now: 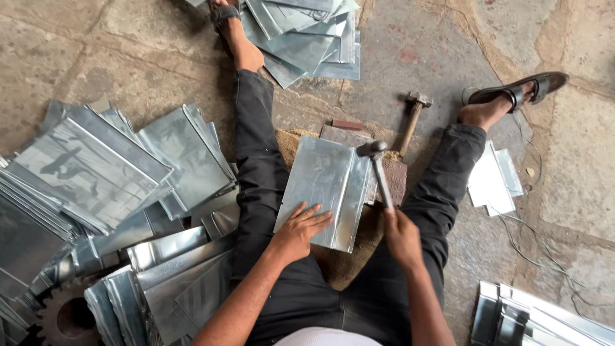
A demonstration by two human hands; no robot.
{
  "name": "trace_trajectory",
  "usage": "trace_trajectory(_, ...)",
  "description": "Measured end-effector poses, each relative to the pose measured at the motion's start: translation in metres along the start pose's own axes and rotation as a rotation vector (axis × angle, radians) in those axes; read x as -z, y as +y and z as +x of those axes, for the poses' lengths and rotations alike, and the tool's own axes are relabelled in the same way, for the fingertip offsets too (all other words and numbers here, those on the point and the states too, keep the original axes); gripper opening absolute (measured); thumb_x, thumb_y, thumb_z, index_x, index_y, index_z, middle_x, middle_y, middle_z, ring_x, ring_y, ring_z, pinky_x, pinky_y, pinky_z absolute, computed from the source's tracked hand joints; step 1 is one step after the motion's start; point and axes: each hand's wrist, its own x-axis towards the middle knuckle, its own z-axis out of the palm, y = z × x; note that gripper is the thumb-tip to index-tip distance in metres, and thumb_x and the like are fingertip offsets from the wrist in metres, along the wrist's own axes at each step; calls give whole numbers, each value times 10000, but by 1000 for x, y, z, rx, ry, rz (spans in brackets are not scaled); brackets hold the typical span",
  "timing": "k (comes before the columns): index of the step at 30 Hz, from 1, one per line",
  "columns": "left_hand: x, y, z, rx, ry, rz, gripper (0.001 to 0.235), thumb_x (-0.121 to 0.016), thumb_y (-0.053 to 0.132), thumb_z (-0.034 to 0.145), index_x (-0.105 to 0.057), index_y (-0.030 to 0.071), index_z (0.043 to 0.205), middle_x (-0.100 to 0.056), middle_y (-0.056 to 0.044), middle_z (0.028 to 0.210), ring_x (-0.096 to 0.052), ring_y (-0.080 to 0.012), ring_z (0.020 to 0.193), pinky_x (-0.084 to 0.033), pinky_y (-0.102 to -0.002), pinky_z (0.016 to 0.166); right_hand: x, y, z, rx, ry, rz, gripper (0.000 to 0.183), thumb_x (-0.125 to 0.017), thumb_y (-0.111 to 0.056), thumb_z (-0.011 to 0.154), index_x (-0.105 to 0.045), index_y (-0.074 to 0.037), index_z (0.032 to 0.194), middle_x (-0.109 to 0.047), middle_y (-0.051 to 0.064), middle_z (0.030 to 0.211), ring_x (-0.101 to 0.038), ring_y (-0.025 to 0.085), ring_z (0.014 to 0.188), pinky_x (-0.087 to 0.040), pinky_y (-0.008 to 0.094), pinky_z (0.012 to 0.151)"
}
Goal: The person uses a hammer to flatten and straighten various metal sheets by hand while sitting on the floor. They pick up individual sheets from a pile and strike them repeatedly on a brick to remove bends.
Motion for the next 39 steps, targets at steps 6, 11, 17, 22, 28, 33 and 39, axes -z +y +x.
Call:
trace_trajectory(6, -6, -6, 3, -39, 19, 10, 743, -531, -203, 789, -628, 206, 1401, -518, 59, 1540, -351, -201, 1504, -151, -445, 1283, 0, 12, 9, 94, 131, 95, 483, -446, -400, 1080, -637, 14, 921, -604, 109, 647, -594, 199, 579, -476, 368, 563)
trace_trajectory(11, 4, -4, 8, 8, 1, 47, 739, -543, -200, 794, -626, 230, 1389, -513, 83, 1558, -371, -165, 1509, -138, -435, 1299, -7, 38, 14, -166, -17, 169, 510, -421, -442, 1083, -612, -7, 897, -541, 76, 620, -514, 200, 529, -408, 377, 487)
trace_trajectory(17, 39, -1, 83, 44, -65, 35, 774, -563, -192, 757, -564, 176, 1439, -463, 25, 1569, -362, -199, 1485, -105, -458, 1286, -21, 77, -3, -125, 2, 312, 503, -401, -448, 1079, -549, -49, 810, -499, 55, 579, -462, 133, 428, -383, 307, 392)
trace_trajectory(22, 47, -1, 130, 106, -139, 11, 798, -606, -152, 754, -517, 181, 1474, -412, 20, 1606, -348, -215, 1499, -100, -502, 1266, -21, 83, -8, -296, -65, 501, 484, -357, -489, 1081, -485, -90, 839, -430, 6, 589, -368, 106, 415, -325, 294, 364)
trace_trajectory(28, 16, -23, 149, 244, -2, -70, 446, -611, 54, 932, -591, 114, 1374, -602, -96, 1415, -531, -277, 1277, -322, -516, 1178, -23, 84, 2, -348, -75, 540, 486, -376, -487, 1078, -508, -78, 852, -425, -2, 592, -366, 103, 425, -307, 289, 362)
trace_trajectory(33, -19, -50, 186, 260, 392, 123, 318, -612, 143, 1063, -625, 50, 1367, -683, -155, 1298, -644, -287, 1163, -536, -463, 1063, -34, 89, 8, -274, -44, 483, 505, -395, -477, 1078, -520, -50, 838, -442, 10, 583, -396, 114, 422, -332, 294, 363)
trace_trajectory(39, -21, -45, 184, 500, 489, 362, 562, -529, 378, 966, -482, 141, 1474, -436, -178, 1514, -404, -432, 1369, -349, -690, 1050, -4, 91, -30, -299, 16, 687, 400, -412, -389, 1090, -509, -24, 960, -423, 72, 602, -370, 155, 388, -306, 322, 346)
